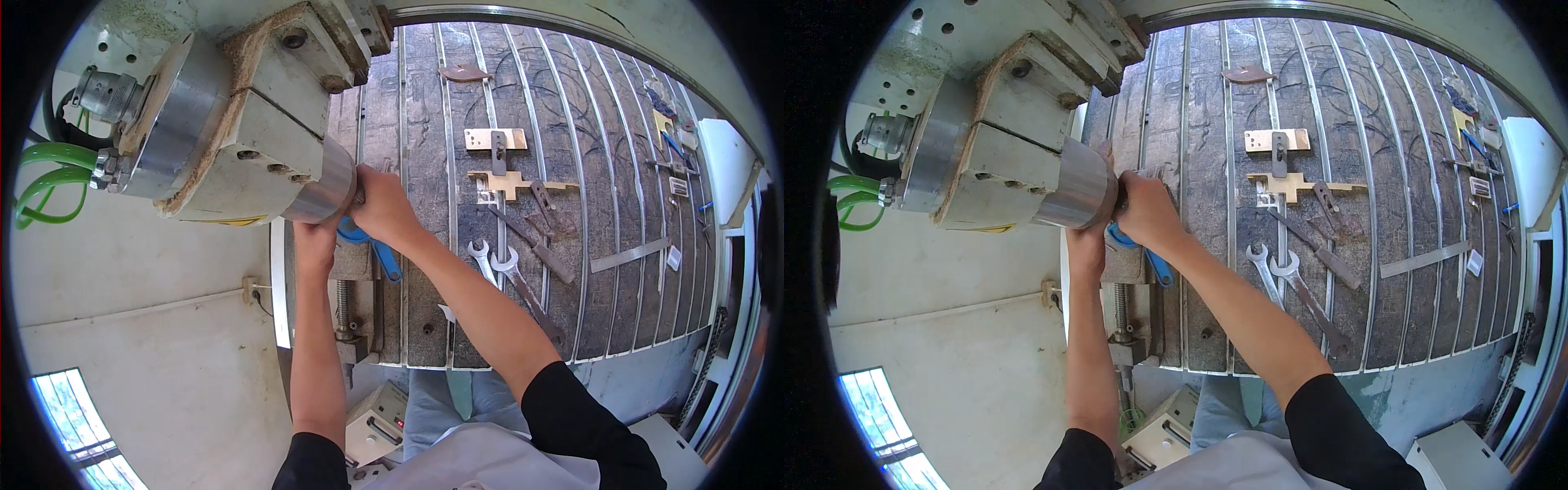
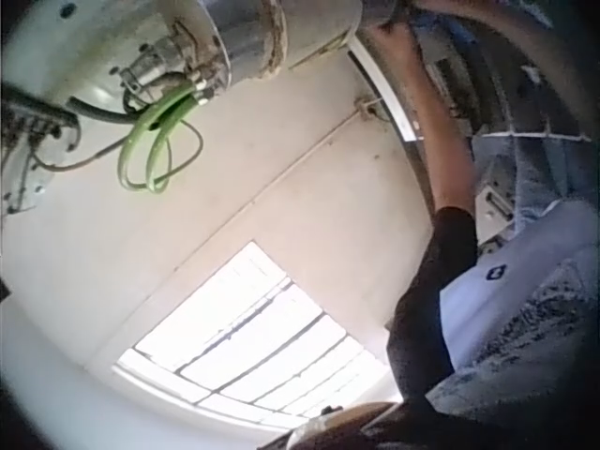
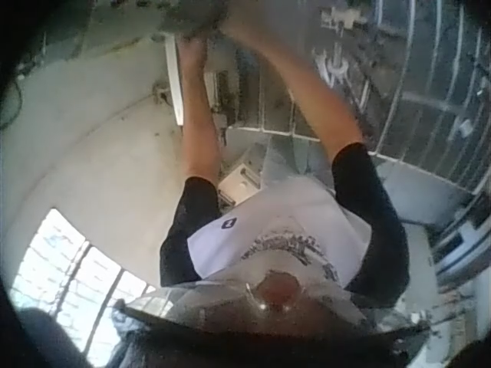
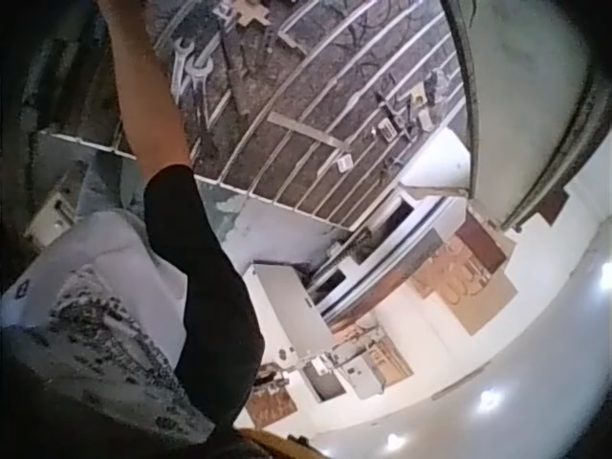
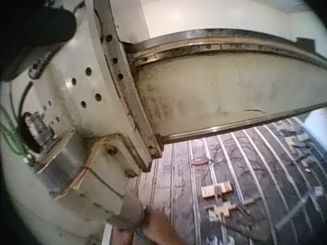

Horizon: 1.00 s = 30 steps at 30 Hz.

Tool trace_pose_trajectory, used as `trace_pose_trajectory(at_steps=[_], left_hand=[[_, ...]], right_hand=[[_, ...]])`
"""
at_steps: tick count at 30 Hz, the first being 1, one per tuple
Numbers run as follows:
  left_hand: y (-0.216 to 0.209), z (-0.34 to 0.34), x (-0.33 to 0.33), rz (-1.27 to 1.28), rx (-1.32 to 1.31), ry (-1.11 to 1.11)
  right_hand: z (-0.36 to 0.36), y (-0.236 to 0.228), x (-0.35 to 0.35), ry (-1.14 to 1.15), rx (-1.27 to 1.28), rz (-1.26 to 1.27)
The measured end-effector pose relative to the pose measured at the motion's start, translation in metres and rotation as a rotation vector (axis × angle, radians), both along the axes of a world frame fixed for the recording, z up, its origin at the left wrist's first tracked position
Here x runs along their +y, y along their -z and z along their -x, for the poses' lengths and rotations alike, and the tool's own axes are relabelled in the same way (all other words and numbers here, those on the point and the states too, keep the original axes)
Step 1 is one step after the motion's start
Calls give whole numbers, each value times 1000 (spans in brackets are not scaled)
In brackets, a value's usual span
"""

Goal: Cleaning dust and debris from the machine bed and using wrenches to service the machine spindle.

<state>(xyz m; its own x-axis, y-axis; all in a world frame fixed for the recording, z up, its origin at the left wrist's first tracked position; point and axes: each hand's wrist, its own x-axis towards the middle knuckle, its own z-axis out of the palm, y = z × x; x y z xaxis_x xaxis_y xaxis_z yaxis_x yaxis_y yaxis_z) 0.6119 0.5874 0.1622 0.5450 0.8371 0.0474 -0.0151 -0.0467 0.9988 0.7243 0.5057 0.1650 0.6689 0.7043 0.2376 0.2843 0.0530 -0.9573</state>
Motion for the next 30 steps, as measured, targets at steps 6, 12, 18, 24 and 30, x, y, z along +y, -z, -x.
trace_pose_trajectory(at_steps=[6,12,18,24,30], left_hand=[[-7,-9,-5,-166,123,-43],[-5,-6,2,-212,204,-9],[-1,-6,2,-210,161,-2],[5,-3,5,-256,159,22],[5,-10,-1,-246,149,-48]], right_hand=[[-1,-1,-1,7,-20,53],[0,3,-2,-25,10,128],[-2,7,-11,3,-41,165],[-5,-4,-32,11,3,297],[-17,2,-78,44,11,117]])
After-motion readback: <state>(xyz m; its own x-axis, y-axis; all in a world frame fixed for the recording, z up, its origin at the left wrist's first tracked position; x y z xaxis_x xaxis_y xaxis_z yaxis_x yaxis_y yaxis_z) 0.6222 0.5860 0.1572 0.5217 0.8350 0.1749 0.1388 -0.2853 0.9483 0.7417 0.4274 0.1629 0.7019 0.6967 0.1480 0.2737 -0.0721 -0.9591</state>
